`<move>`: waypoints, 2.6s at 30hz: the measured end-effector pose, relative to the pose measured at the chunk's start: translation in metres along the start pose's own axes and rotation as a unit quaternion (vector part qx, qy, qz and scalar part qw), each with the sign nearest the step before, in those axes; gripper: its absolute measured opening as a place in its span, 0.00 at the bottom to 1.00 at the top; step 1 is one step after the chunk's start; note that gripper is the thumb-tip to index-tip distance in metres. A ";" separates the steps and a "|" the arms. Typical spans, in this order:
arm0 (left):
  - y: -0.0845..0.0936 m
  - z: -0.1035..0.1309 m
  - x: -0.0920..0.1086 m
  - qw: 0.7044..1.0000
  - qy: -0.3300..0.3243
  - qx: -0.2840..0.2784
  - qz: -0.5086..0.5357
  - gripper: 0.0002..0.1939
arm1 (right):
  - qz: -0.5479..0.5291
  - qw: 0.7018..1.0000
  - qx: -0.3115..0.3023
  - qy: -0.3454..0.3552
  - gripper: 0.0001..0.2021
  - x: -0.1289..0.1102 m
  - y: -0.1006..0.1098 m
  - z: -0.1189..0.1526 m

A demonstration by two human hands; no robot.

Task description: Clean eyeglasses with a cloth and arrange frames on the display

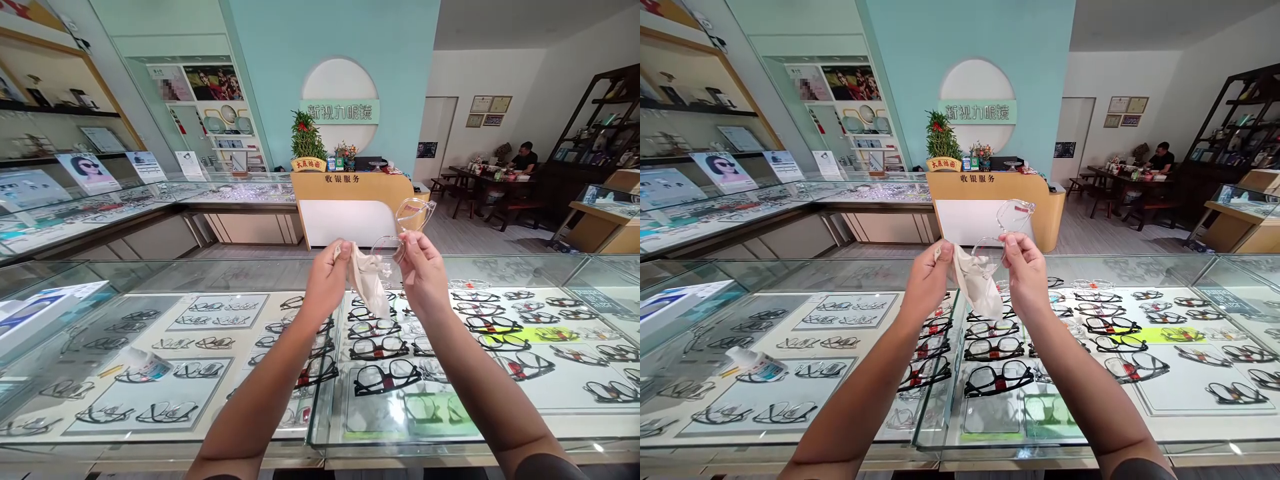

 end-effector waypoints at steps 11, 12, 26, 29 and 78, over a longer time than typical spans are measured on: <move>0.109 -0.008 0.007 0.958 0.012 0.109 -0.266 0.23 | 0.050 0.993 -0.109 -0.008 0.17 -0.023 0.003 -0.005; 0.125 -0.009 0.001 0.939 0.027 0.115 -0.323 0.22 | 0.049 0.990 -0.135 -0.015 0.16 -0.024 0.000 -0.003; 0.117 0.000 0.003 0.904 -0.081 0.051 -0.418 0.34 | 0.200 0.946 -0.255 0.029 0.15 -0.031 0.001 0.000; 0.050 0.012 0.049 0.894 -0.248 -0.002 -0.372 0.36 | 0.265 0.925 -0.271 0.044 0.17 -0.038 0.003 0.001; 0.038 0.020 0.048 0.940 -0.259 0.140 -0.174 0.34 | 0.420 0.867 -0.042 0.266 0.25 -0.077 0.011 0.020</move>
Point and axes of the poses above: each hand's wrist, its own z-axis away from the middle knuckle, its own y-axis out of the back of the hand, x = y × z, the point moved 6 cm from there along -z, towards the middle knuckle, and after that the axes turned 6 degrees about z, right-handed, at the moved point
